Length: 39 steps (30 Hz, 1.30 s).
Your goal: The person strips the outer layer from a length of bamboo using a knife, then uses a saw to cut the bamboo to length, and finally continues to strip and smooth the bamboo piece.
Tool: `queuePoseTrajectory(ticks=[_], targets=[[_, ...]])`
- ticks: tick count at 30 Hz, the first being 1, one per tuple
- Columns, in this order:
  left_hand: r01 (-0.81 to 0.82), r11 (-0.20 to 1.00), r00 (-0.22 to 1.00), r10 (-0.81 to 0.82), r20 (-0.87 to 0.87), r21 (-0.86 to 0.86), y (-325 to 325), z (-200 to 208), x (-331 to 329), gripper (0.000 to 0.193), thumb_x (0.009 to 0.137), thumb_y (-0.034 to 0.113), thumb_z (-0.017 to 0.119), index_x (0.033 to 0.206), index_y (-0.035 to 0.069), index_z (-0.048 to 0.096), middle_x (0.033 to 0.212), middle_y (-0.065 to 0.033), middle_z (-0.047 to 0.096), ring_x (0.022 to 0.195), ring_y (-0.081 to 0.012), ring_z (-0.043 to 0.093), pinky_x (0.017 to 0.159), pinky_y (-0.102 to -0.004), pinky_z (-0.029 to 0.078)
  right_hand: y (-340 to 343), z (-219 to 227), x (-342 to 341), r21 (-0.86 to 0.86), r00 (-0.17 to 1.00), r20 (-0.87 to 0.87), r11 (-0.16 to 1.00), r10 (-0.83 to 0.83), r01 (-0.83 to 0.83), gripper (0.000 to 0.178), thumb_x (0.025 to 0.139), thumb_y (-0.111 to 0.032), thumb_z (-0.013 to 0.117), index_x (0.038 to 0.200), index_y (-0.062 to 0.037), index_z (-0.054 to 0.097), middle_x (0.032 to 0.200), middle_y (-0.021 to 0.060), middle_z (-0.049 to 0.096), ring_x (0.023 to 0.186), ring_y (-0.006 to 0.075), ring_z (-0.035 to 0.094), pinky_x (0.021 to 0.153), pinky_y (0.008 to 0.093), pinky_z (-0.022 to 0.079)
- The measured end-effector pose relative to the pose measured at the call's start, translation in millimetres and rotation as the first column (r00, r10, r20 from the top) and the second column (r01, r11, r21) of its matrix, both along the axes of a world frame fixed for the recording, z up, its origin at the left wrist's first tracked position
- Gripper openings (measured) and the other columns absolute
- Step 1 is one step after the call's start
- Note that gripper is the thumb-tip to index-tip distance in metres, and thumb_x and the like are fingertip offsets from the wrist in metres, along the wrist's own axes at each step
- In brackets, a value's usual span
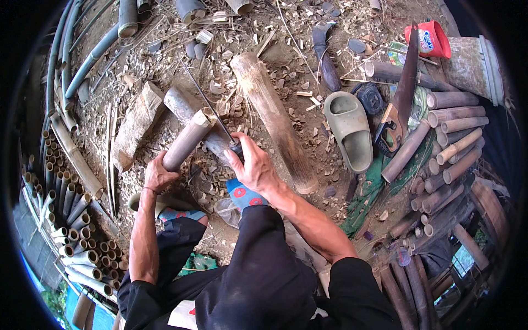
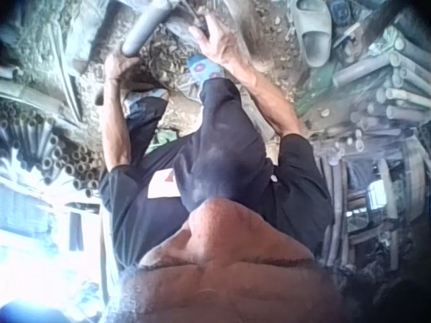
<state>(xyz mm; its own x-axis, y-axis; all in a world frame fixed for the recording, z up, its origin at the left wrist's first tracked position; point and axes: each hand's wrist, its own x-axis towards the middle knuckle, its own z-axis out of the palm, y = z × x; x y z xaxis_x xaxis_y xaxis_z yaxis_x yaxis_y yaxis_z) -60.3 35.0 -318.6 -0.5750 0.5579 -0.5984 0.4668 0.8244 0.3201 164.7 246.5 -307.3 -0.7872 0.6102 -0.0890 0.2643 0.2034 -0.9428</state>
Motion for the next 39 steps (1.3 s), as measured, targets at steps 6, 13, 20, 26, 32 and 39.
queuePoseTrajectory(ticks=[6, 13, 20, 26, 32, 39], targets=[[-0.033, 0.998, 0.987, 0.041, -0.153, 0.053, 0.0, -1.0, 13.6, 0.055, 0.061, 0.026, 0.074, 0.11, 0.007, 0.059, 0.093, -0.0227, 0.067, 0.09, -0.0396, 0.065, 0.08, -0.0447, 0.051, -3.4, -7.5, -11.5, -0.113, 0.993, 0.076, 0.989, -0.086, 0.094, 0.035, 0.095, -0.029, 0.058, 0.112, 0.0008, 0.052, 0.078, 0.0194, 0.063, 0.067, 0.0327, 0.064, 0.058, 0.0385, 0.051], [-0.023, 0.999, 0.994, 0.02, -0.104, -0.029, 6.6, -0.8, 9.2, 0.055, 0.061, 0.027, 0.075, 0.11, 0.008, 0.059, 0.095, -0.0225, 0.067, 0.089, -0.0385, 0.065, 0.08, -0.0448, 0.052, 4.4, -6.7, -17.9, -0.694, 0.987, 0.159, 0.708, -0.022, 0.128, 0.041, 0.097, -0.038, 0.054, 0.106, 0.0017, 0.052, 0.065, 0.0055, 0.058, 0.046, 0.0103, 0.055, 0.037, 0.027, 0.044], [0.0, 1.0, 0.985, 0.001, -0.173, 0.006, -1.9, -9.0, 9.7, 0.05, 0.06, 0.027, 0.075, 0.105, 0.008, 0.062, 0.085, -0.0205, 0.068, 0.081, -0.0367, 0.068, 0.075, -0.0432, 0.053, 14.8, 9.0, -36.4, -0.804, 0.744, -0.11, 0.499, -0.659, 0.322, 0.033, 0.102, -0.032, 0.046, 0.1, 0.0009, 0.049, 0.067, 0.0046, 0.055, 0.044, 0.0113, 0.051, 0.039, 0.0248, 0.043], [-0.009, 1.0, 0.99, 0.01, -0.142, 0.005, -5.1, -5.9, 10.4, 0.055, 0.059, 0.027, 0.075, 0.108, 0.007, 0.061, 0.088, -0.0208, 0.068, 0.084, -0.0374, 0.067, 0.077, -0.0437, 0.053, 29.9, -9.3, -21.4, -0.873, 0.986, 0.117, 0.485, 0.12, 0.045, 0.035, 0.099, -0.035, 0.051, 0.103, -0.0003, 0.052, 0.07, 0.0056, 0.058, 0.046, 0.0096, 0.054, 0.037, 0.0254, 0.049], [-0.027, 0.999, 0.994, 0.024, -0.107, -0.03, -4.1, -2.6, 9.9, 0.055, 0.06, 0.026, 0.075, 0.11, 0.007, 0.06, 0.092, -0.0214, 0.067, 0.087, -0.0386, 0.066, 0.079, -0.0445, 0.052, 46.6, 3.5, -19.0, -0.828, 0.942, -0.03, 0.536, -0.335, 0.164, 0.04, 0.099, -0.039, 0.05, 0.104, 0.0003, 0.048, 0.07, 0.0065, 0.055, 0.045, 0.0106, 0.053, 0.037, 0.0258, 0.047], [-0.017, 1.0, 0.994, 0.016, -0.11, -0.004, -2.0, -6.0, 7.9, 0.055, 0.061, 0.026, 0.074, 0.11, 0.007, 0.06, 0.094, -0.0217, 0.067, 0.088, -0.0389, 0.066, 0.08, -0.0445, 0.052, 15.6, -16.1, -19.2, -0.77, 0.974, 0.138, 0.638, 0.181, -0.01, 0.043, 0.097, -0.04, 0.054, 0.107, 0.002, 0.053, 0.064, 0.0042, 0.057, 0.046, 0.0105, 0.054, 0.04, 0.0263, 0.045]])
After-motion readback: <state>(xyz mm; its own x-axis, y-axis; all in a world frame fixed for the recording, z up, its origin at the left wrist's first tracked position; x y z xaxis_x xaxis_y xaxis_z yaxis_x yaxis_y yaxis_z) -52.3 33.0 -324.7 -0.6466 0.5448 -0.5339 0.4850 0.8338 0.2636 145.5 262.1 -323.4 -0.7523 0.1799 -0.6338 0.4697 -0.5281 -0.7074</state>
